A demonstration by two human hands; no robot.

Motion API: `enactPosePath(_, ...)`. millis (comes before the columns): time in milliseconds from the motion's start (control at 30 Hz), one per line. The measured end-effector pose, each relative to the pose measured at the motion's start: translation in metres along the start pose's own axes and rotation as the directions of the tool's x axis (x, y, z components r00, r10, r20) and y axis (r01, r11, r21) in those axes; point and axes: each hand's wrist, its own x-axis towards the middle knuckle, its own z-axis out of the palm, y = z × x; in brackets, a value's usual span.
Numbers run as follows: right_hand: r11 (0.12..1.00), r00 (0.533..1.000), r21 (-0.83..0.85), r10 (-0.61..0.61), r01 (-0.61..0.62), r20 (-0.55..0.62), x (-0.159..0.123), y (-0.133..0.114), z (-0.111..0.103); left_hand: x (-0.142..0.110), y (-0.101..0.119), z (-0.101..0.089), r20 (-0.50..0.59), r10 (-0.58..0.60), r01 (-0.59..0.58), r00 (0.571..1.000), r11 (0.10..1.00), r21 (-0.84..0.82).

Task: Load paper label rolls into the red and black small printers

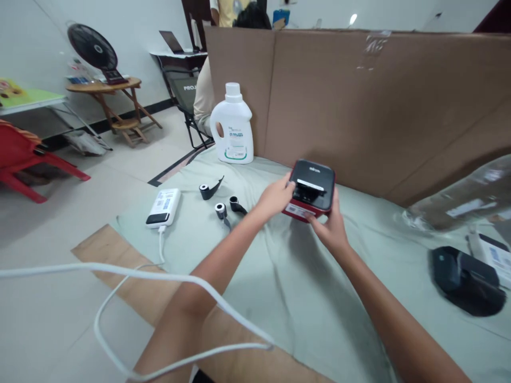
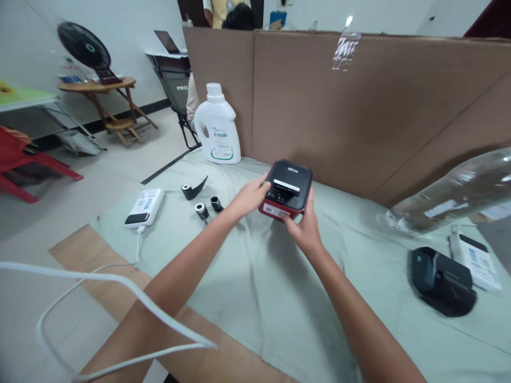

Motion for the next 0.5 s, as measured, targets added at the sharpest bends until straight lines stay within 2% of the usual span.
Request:
enactPosePath(133,0.993,0.992,0.097,-0.083,0.074,0.098,0.056,-0.022,0.059,0.036,-0.012,-0.069,-0.085,0.04,-0.035,0.996,0.997,0.066)
enactPosePath(267,0.973,0.966,0.188,-0.172,0.135,0.195,0.092,-0.032,0.128,0.057,-0.044,-0.132,-0.176,-0.023,0.041,0.984,0.994,0.104)
enactPosePath(367,0.977,0.951,0.172,-0.165,0.123,0.261,0.104,-0.032,0.167,0.059,-0.07,-0.161,-0.25,-0.131,0.153,0.959,0.986,0.072)
enactPosePath(500,0.982,0.906,0.153,-0.163,0.111,0.39,0.111,-0.03,0.193,0.058,-0.094,-0.182,-0.324,-0.252,0.285,0.912,0.957,0.056)
